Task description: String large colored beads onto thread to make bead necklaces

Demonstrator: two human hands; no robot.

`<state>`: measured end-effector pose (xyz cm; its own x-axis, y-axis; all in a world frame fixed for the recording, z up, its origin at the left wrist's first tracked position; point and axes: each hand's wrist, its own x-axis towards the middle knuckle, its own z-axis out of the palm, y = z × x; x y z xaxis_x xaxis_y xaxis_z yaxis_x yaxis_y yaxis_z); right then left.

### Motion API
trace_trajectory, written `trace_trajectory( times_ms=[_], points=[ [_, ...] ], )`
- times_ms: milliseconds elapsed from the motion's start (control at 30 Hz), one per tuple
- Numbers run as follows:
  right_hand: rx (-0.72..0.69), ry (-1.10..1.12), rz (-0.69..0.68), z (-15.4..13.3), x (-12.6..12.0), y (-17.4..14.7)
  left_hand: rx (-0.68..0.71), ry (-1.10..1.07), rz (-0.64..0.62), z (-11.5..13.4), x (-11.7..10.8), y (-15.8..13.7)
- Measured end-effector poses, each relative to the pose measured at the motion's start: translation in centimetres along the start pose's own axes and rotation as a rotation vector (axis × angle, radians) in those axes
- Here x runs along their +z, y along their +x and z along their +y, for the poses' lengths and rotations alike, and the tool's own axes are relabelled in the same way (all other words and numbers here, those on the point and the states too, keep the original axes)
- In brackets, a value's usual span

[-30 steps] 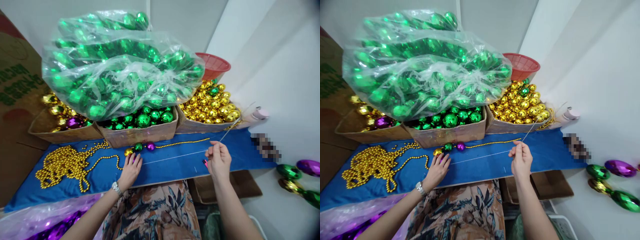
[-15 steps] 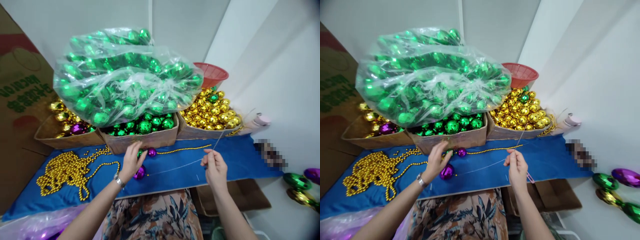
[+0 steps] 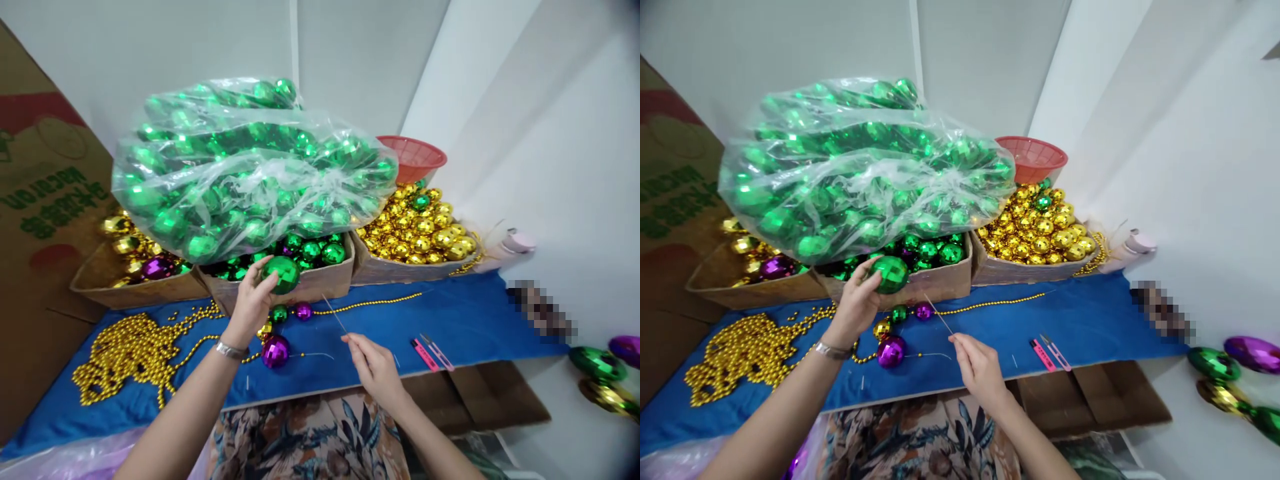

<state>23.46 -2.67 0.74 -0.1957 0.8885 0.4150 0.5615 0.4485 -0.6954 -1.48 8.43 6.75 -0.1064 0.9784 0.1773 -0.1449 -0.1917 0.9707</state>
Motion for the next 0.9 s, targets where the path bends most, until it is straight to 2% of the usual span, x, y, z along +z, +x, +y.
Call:
trace_trajectory(
  times_ms=[100, 167, 267, 400, 567, 767, 900],
  points=[
    [-0.106, -0.04, -0.055, 0.1, 1.0, -0.4, -0.306, -0.475, 0.003, 0.4, -1.3, -2.7],
    [-0.147, -0.078, -0.088, 0.1, 1.5, -0.4, -0.413, -0.596, 0.066, 0.4, -2.0, -3.9],
    [-0.192, -0.149, -0.122, 0.0, 2.1, -0.5, -0.485, -0.644, 0.155, 0.0, -2.7, -4.8],
    [-0.196, -0.209, -0.153, -0.1, 2.4, -0.5, -0.497, -0.648, 0.166, -0.2, -3.0, -5.4],
    [-0.181, -0.251, -0.167, -0.1, 2.5, -0.7, -0.461, -0.59, 0.072, 0.0, -2.6, -6.0],
    [-0.21, -0.337, -0.179, -0.3, 3.1, -0.6, -0.303, -0.325, -0.079, -0.7, -1.2, -8.3],
    [-0.209, -0.267, -0.159, -0.3, 3.8, -0.7, -0.231, -0.186, -0.169, -1.7, -0.7, -10.2]
  ],
)
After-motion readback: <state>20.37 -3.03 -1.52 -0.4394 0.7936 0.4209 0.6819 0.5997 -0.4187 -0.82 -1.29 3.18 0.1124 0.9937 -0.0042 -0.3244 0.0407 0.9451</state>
